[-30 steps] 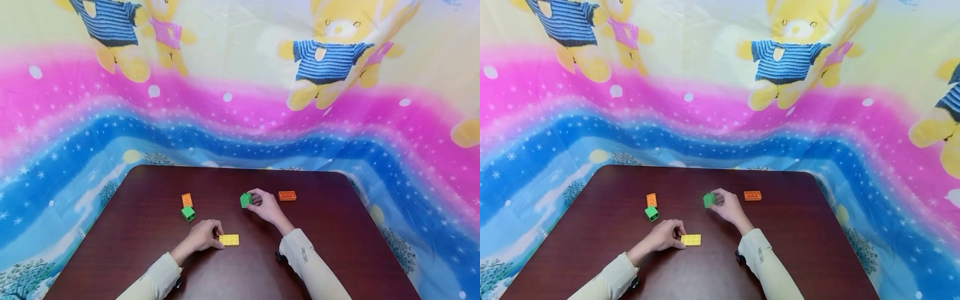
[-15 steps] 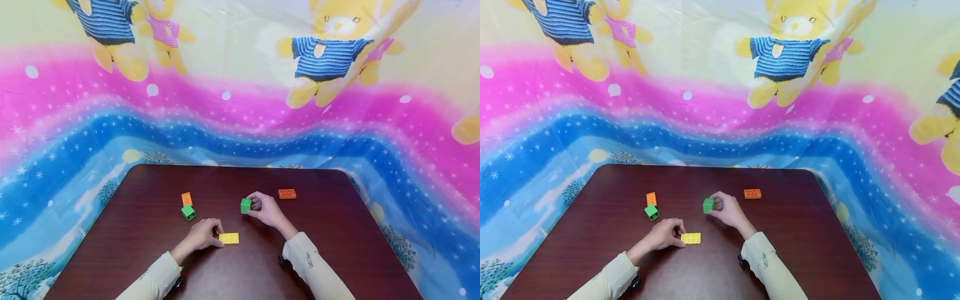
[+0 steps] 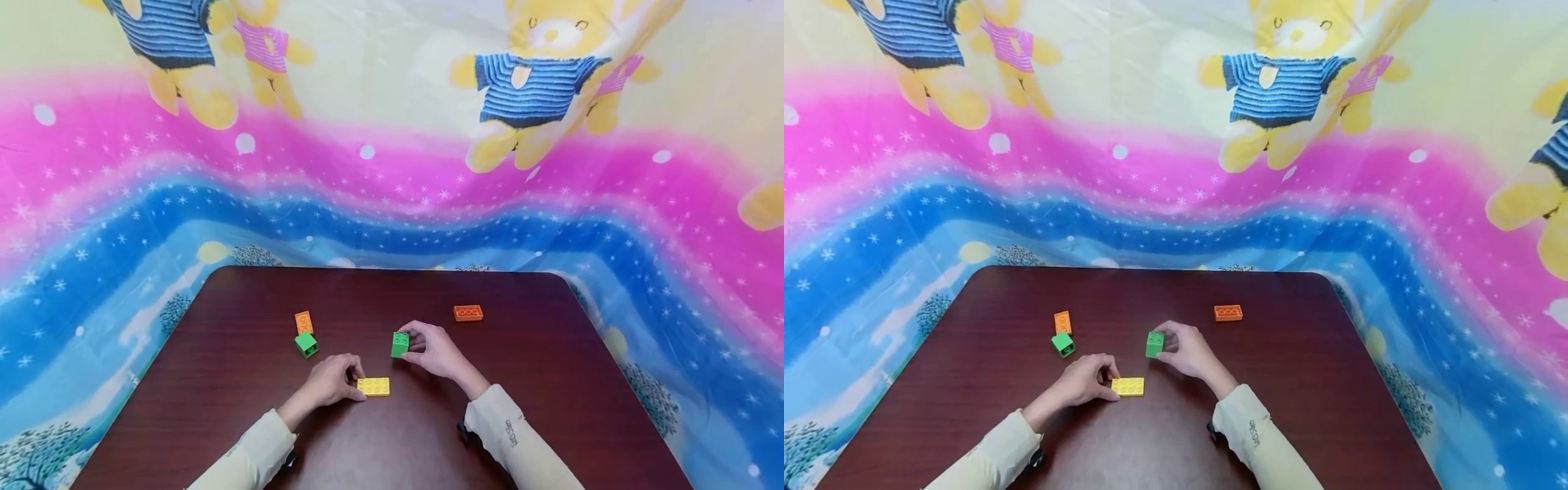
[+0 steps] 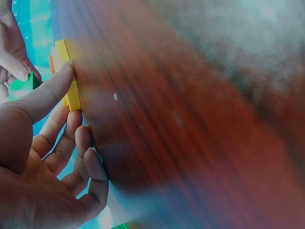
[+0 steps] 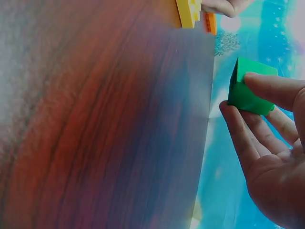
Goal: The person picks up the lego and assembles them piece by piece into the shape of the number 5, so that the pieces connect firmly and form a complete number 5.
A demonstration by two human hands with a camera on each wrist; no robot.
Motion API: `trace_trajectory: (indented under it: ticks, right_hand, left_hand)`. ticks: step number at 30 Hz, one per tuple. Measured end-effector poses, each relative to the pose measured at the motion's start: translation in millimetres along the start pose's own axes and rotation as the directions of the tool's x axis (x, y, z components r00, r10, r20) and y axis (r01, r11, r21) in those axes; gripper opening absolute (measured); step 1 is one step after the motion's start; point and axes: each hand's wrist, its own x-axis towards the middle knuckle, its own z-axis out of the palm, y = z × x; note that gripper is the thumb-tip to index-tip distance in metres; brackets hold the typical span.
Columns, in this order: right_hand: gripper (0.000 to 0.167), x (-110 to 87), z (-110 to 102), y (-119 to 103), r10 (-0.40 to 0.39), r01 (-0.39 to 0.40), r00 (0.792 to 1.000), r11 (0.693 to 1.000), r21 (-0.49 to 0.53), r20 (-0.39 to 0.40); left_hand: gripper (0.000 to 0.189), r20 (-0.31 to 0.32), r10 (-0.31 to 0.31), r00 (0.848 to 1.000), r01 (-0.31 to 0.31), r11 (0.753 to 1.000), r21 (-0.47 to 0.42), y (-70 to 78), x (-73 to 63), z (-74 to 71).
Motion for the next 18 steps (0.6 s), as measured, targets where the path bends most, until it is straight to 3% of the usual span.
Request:
trace_trajectory:
  ticks: [18]
  right_hand:
    - [0.038, -16.7, 10.5, -7.1, -0.045, 0.042, 0.996, 0.999, 0.035, 0.074]
  left_hand:
    - [0.032, 0.004, -0.005, 1.000, 0.005, 1.000, 0.011, -3.4, 3.3, 2.9]
